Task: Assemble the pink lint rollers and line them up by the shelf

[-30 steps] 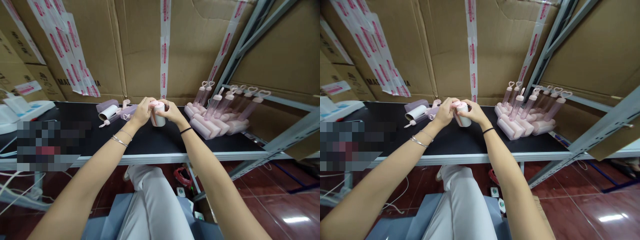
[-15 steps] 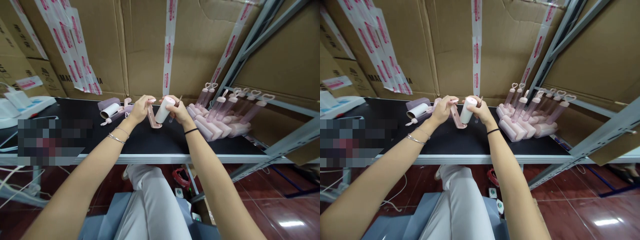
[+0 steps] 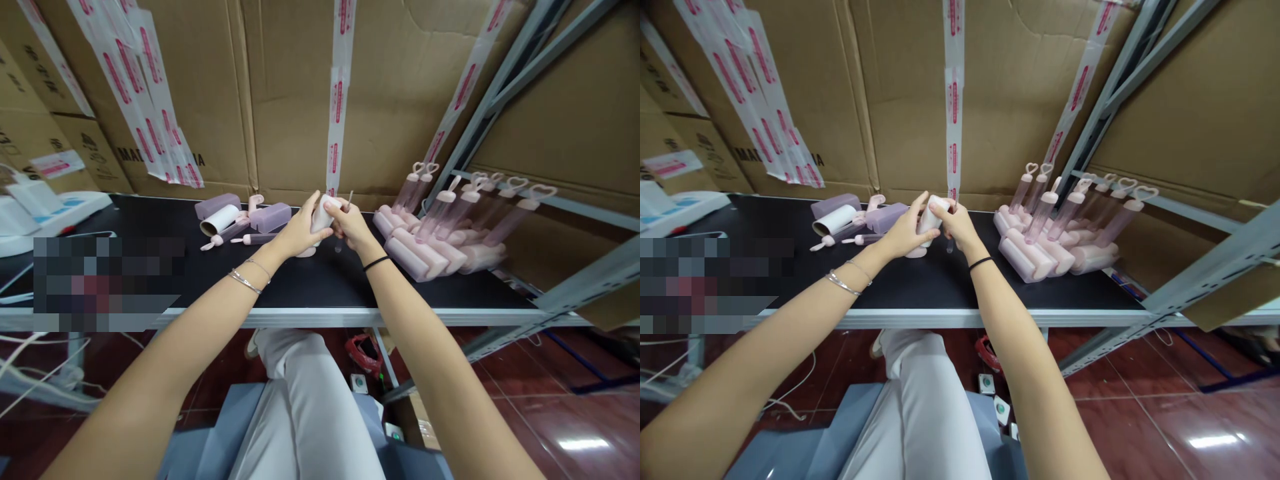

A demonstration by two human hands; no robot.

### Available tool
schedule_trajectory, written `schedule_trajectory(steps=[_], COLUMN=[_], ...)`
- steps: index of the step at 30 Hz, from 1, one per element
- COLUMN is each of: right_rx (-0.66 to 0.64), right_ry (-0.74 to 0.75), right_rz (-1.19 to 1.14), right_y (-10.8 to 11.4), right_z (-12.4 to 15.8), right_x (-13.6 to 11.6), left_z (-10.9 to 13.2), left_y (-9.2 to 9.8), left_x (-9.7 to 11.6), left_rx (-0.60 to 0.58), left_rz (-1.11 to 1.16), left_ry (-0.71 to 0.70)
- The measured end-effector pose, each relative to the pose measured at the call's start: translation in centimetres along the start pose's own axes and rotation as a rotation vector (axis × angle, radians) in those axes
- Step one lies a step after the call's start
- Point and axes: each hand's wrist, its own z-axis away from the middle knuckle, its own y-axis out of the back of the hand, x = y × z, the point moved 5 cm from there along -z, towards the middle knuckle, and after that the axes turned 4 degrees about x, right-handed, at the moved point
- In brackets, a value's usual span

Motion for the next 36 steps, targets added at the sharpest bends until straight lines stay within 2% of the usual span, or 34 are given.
schedule_trajectory(steps=[3,5,7,9,12,15,25,31,36], right_rx=[-0.021,0.011,0.058,0.070,0.022,-0.037,-0.042,-0.029,0.014], right_ry=[-0.052,-0.063,0.009,0.146,0.290,0.325,0.369,0.371,0.335], right_rz=[0.075,0.180,0.313,0.460,0.675,0.813,0.884,0.954,1.031], right_y=[0.1,0.7,1.4,1.6,1.1,0.6,0.6,0.5,0.6], right_z=[-0.2,-0.6,-0.8,-0.8,-0.4,0.0,0.3,0.3,0.3], right_x=[0.9,1.5,1.6,1.1,0.3,-0.1,-0.5,-0.6,-0.6], left_z=[0.0,0.1,0.3,0.5,0.7,0.8,0.7,0.9,0.9], left_y=[0.0,0.2,0.5,0.8,1.2,1.3,1.3,1.3,1.2], left_x=[0.2,0.0,-0.4,-0.7,-1.1,-0.9,-1.3,-0.6,-0.3], left_rx=[-0.008,-0.047,-0.084,-0.100,-0.105,-0.104,-0.070,-0.152,-0.181], left_rz=[-0.168,-0.293,-0.390,-0.458,-0.522,-0.532,-0.504,-0.567,-0.579], left_ry=[0.047,0.097,0.142,0.186,0.267,0.304,0.277,0.331,0.317])
